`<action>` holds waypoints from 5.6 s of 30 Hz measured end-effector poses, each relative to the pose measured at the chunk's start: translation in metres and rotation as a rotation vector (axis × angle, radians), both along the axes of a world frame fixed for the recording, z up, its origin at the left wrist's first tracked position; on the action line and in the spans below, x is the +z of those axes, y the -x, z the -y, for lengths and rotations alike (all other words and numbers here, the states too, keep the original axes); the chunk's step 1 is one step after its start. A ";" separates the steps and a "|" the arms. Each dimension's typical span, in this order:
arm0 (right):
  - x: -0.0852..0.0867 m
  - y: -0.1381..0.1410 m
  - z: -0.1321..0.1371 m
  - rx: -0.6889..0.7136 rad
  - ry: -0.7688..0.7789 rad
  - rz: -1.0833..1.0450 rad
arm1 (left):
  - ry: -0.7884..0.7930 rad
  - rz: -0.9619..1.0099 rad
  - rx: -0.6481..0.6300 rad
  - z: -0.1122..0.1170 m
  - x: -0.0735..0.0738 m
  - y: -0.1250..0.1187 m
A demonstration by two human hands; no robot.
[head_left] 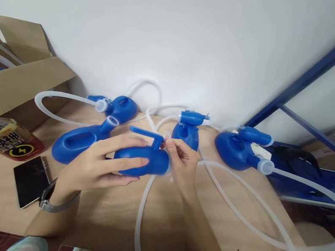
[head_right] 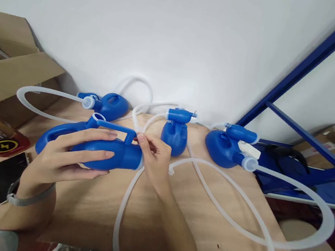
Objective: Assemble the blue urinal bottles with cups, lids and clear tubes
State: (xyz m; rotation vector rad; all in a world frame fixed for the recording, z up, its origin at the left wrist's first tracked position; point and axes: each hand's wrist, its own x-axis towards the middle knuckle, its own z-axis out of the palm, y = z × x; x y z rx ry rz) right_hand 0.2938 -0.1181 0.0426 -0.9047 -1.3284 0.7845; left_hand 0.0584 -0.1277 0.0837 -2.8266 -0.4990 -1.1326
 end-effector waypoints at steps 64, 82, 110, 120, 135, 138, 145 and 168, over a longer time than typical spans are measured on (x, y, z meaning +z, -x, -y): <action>0.004 -0.039 -0.001 0.009 -0.350 0.657 | -0.060 -0.005 0.072 -0.009 -0.026 -0.024; -0.039 -0.099 0.023 0.551 0.267 0.908 | 0.657 0.150 0.729 0.051 -0.150 0.057; -0.048 -0.184 0.005 -0.198 -0.086 0.989 | 0.566 -0.543 1.081 -0.086 -0.085 0.091; 0.016 0.034 -0.018 0.084 -0.193 1.228 | 0.433 -0.511 0.916 -0.081 -0.096 0.069; -0.011 0.047 -0.090 0.154 -0.116 1.505 | 0.454 -0.466 0.877 -0.084 -0.101 0.069; -0.025 0.053 -0.089 0.202 -0.160 1.512 | 0.441 -0.466 0.885 -0.084 -0.102 0.069; -0.018 0.051 -0.091 0.142 -0.095 1.399 | 0.446 -0.459 0.863 -0.086 -0.104 0.072; -0.097 0.120 -0.103 0.174 -0.009 0.924 | 0.456 -0.481 0.848 -0.092 -0.106 0.073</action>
